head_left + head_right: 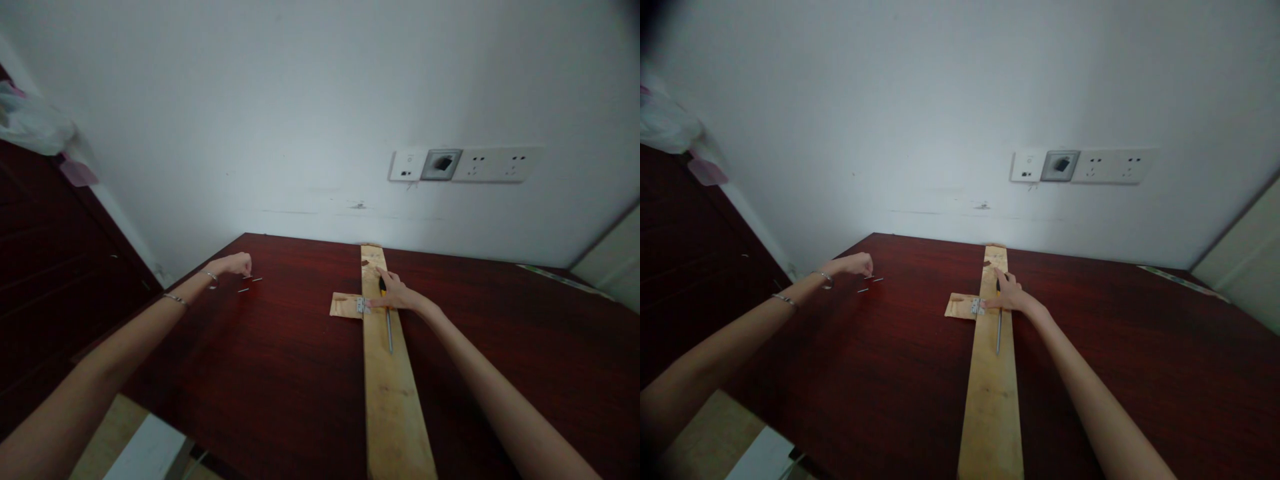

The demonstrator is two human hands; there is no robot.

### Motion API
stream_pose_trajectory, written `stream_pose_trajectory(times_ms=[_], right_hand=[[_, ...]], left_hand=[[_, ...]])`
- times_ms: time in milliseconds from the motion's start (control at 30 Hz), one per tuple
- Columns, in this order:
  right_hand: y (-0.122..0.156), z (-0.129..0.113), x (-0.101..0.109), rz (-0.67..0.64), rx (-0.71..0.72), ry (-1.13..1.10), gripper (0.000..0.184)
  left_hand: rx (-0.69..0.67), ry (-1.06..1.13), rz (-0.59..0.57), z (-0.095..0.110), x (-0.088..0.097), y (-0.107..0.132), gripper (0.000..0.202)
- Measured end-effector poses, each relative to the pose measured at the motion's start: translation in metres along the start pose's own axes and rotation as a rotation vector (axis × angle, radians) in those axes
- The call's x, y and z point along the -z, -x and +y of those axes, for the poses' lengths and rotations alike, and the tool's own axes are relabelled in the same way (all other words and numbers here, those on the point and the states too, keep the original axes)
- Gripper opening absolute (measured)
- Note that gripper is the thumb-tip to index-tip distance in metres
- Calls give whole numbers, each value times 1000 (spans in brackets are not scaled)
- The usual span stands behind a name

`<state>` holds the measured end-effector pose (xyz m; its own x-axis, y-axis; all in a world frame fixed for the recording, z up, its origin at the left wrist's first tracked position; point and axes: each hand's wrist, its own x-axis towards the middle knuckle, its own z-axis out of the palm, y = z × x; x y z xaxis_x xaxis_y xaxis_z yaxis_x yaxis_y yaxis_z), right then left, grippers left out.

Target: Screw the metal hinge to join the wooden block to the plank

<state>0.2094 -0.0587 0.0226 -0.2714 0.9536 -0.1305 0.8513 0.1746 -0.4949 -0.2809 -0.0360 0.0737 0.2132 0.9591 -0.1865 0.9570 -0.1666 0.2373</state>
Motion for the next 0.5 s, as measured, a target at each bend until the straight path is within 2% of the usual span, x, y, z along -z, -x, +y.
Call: stream_pose_trajectory(times_ms=[133,267,400,500], right_hand=[[2,-4,1,-13,-31,36,131],[5,-7,3,-28,-33,45,129],[7,-9,5,-31,-31,45,129],[9,-11,5,-25,-25,37,129]], left_hand=[[-21,-41,17,26,11,-10,10],[-206,38,28,81,9,-22,31],[-453,90,-54,153,-19,-25,57],[-538,-17,-63,205,-50,-23,86]])
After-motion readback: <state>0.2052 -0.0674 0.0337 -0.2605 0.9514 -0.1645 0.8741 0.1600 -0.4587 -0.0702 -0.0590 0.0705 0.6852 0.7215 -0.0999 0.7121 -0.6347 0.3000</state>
